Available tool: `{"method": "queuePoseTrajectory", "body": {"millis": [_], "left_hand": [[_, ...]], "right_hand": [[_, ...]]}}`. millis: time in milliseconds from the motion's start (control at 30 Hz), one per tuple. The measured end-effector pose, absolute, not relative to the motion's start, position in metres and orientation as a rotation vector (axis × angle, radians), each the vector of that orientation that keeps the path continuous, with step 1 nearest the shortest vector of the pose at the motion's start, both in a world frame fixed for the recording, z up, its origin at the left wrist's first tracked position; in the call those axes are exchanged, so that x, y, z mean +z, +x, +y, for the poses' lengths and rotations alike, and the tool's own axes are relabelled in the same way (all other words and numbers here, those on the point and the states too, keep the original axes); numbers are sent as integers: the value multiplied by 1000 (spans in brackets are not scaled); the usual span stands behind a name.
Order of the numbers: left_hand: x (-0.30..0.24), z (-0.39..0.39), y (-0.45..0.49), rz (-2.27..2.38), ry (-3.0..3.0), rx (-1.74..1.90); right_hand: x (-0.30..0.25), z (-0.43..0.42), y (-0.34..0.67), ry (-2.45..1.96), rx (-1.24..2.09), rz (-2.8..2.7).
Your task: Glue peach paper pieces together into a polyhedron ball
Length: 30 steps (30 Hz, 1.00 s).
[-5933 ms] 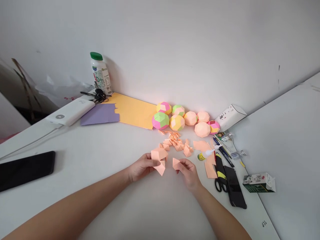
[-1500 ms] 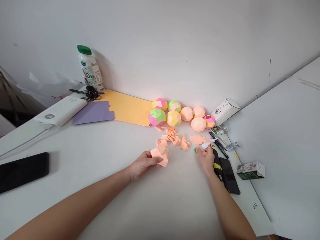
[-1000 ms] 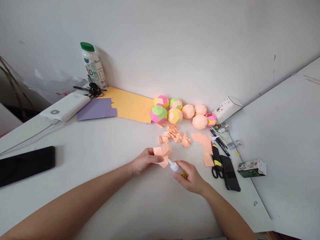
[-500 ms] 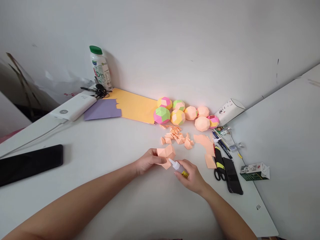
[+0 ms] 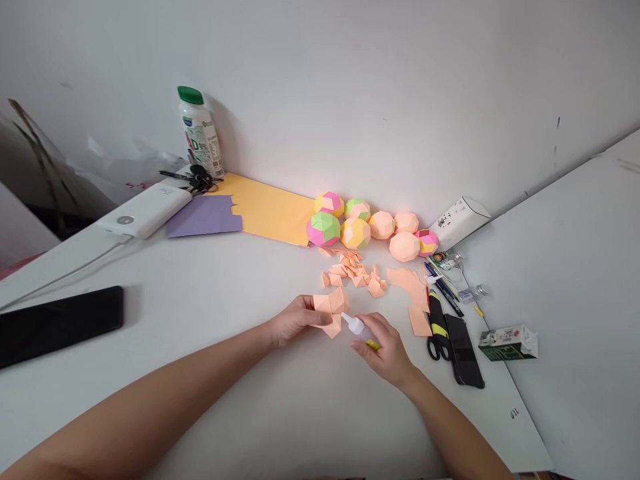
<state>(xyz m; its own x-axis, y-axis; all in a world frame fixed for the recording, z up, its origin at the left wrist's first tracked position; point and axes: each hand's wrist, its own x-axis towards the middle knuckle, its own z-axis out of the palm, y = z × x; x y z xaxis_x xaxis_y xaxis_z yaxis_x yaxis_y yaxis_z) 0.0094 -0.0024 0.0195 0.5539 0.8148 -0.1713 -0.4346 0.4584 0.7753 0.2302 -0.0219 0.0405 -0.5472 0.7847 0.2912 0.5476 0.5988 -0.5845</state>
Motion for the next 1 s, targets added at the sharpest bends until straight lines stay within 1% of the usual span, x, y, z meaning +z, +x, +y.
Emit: {"method": "queuePoseTrajectory", "body": {"millis": [333,733,1000], "left_hand": [[18,-3,9,579,742,843],[21,-3,10,599,741,829],[21,-2,9,623,754,809]], "right_hand": [[43,-24,229,-1047,477,-2374],[34,-22,231,-1047,318,-2372],[37,-20,232,-1018,319,-2361]]}}
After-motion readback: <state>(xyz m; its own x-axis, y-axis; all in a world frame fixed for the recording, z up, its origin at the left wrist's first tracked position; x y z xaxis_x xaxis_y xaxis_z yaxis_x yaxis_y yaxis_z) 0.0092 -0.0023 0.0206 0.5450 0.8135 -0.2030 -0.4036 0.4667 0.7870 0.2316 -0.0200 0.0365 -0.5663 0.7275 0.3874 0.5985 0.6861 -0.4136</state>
